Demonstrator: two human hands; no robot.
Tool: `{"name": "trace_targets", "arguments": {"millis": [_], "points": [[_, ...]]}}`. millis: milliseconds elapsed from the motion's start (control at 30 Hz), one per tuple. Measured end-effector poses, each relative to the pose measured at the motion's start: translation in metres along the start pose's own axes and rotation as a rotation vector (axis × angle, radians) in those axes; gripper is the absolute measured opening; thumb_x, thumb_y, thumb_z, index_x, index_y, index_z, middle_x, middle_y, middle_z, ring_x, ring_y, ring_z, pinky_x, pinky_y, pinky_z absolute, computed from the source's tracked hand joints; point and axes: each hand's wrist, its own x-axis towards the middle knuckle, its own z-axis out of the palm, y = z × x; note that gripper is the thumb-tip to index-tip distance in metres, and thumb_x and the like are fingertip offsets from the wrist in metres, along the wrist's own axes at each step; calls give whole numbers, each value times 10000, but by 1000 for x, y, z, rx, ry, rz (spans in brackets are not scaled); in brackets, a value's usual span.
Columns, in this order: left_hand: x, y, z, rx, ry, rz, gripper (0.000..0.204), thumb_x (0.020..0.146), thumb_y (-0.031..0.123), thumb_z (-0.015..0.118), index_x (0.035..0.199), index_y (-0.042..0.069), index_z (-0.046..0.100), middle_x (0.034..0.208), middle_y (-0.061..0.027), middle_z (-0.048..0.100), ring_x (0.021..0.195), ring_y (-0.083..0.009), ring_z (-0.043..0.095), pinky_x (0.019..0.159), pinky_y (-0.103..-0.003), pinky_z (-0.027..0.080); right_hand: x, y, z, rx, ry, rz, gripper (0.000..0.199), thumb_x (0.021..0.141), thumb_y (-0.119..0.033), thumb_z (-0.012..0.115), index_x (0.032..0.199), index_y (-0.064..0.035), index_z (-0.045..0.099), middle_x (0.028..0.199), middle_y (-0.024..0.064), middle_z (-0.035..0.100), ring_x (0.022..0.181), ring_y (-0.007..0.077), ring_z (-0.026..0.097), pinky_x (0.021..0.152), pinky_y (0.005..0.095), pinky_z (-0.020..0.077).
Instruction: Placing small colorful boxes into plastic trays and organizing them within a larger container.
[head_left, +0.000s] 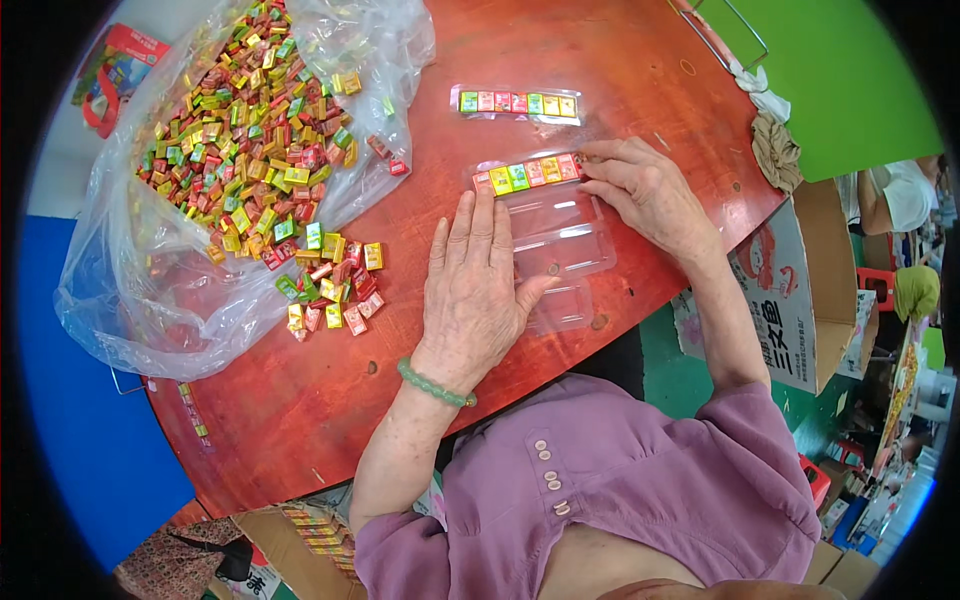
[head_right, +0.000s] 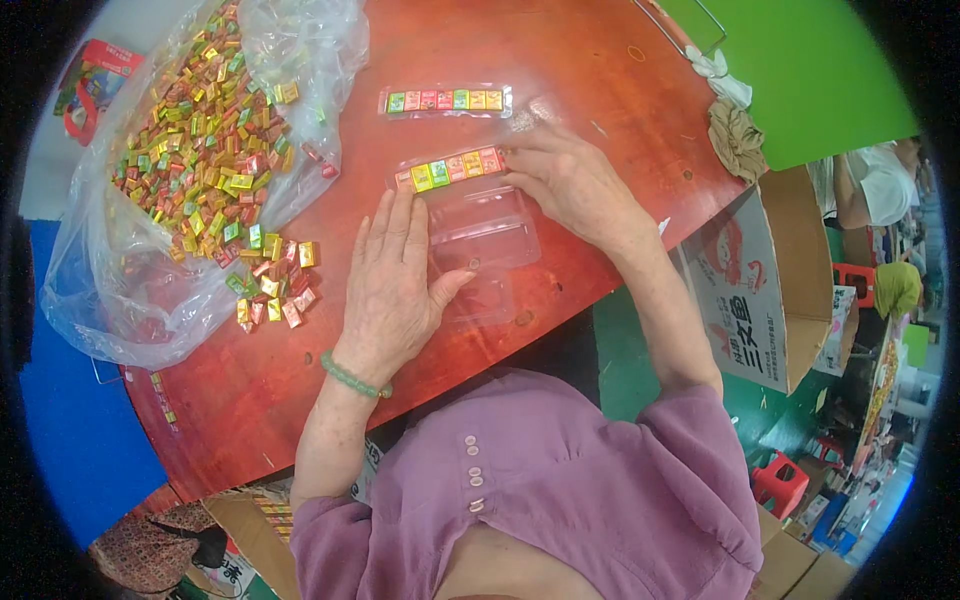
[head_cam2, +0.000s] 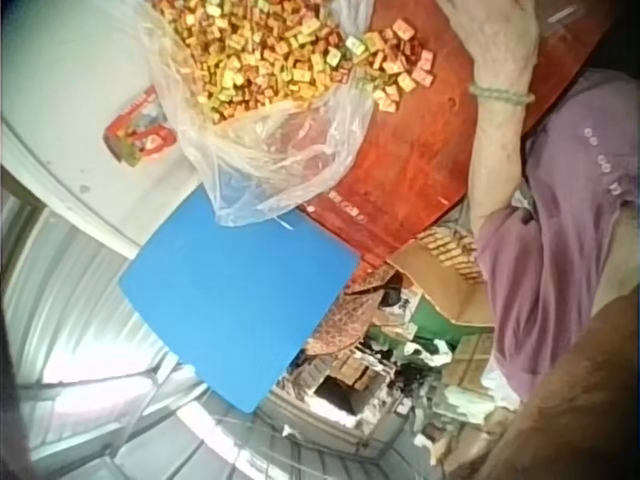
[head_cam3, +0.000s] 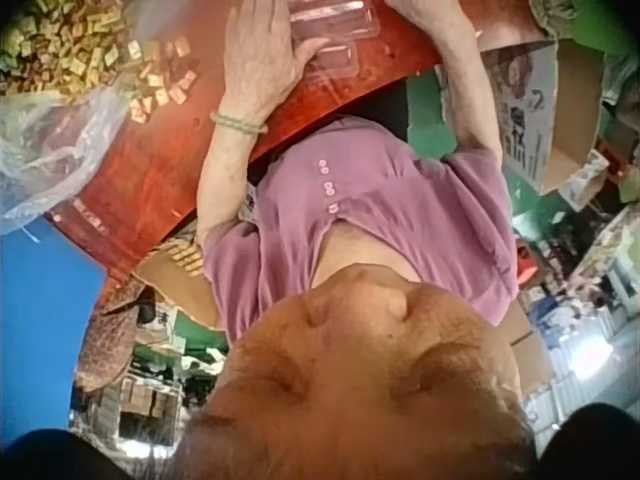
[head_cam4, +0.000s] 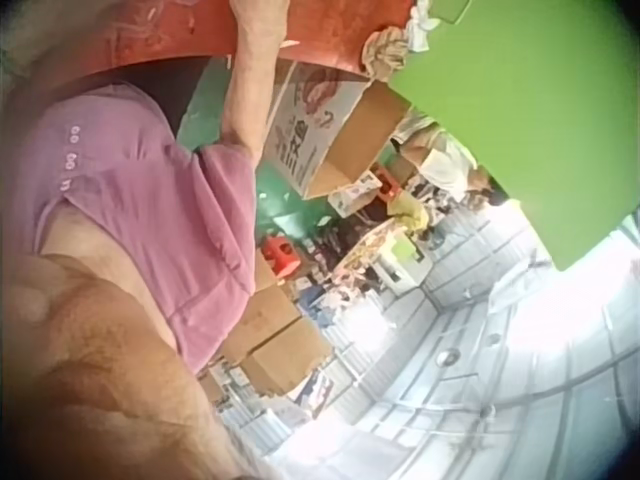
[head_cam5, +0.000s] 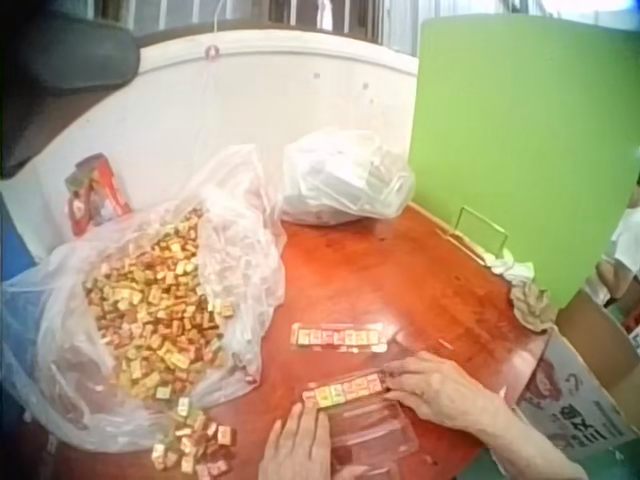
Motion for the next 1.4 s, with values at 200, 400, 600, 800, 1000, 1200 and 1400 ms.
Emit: {"name": "trace_targets", "arguments": {"millis": [200, 400, 600, 800, 1000, 1200, 1400], "points": [[0, 1, -1, -60, 34, -7, 778, 856, 440, 672, 1370, -99, 448, 1534, -254, 310, 1408, -378, 343, 1118, -502, 326, 1, -6, 5, 15, 80, 51, 173, 842, -88, 710, 989, 1, 718, 1203, 136, 603, 993, 299, 648, 833, 379, 528], [-2, 4, 0, 31, 38, -3, 735, 860, 442, 665, 1347, -78, 486, 1513, -262, 336, 1408, -385, 341, 1121, -512, 319, 23, 1, 20, -57, 117, 18, 185, 865, -120, 694, 997, 10, 703, 1089, 135, 624, 953, 310, 646, 816, 388, 527], [-9, 9, -7, 49, 59, 13, 685, 867, 384, 674, 1342, -72, 487, 1499, -258, 361, 1383, -402, 365, 1115, -520, 323, 30, -8, 29, -95, 186, 97, 186, 890, -142, 670, 1002, 3, 701, 1051, 148, 640, 954, 334, 639, 802, 410, 528], [-35, 11, -13, -29, 82, -19, 668, 868, 389, 659, 1314, -86, 510, 1460, -263, 415, 1379, -375, 385, 1124, -501, 321, 15, -46, 18, -257, 242, 39, 238, 894, -154, 671, 1076, -2, 678, 1072, 168, 636, 942, 325, 646, 792, 403, 528], [-73, -17, -48, -34, 307, -201, 489, 809, 152, 716, 1231, -27, 543, 1202, -220, 558, 1121, -370, 528, 951, -478, 444, 25, -103, 19, 209, -74, -152, 216, 866, -100, 693, 1051, 6, 661, 1003, 172, 645, 870, 334, 653, 744, 397, 527], [-85, -56, -70, 162, 360, -405, 565, 756, 67, 737, 1272, -8, 519, 1181, -198, 547, 1090, -374, 510, 929, -464, 448, 87, -145, 85, 257, -192, -321, 334, 866, -40, 637, 1196, -27, 590, 1119, 179, 595, 1024, 361, 614, 844, 431, 511], [-105, -75, -67, 14, 274, -403, 395, 771, 21, 698, 1144, 8, 569, 1111, -185, 562, 1018, -375, 533, 886, -449, 460, 76, -173, 97, 323, -296, -263, 353, 835, -12, 632, 1182, -4, 567, 1148, 189, 549, 1053, 386, 588, 900, 427, 499]]}}
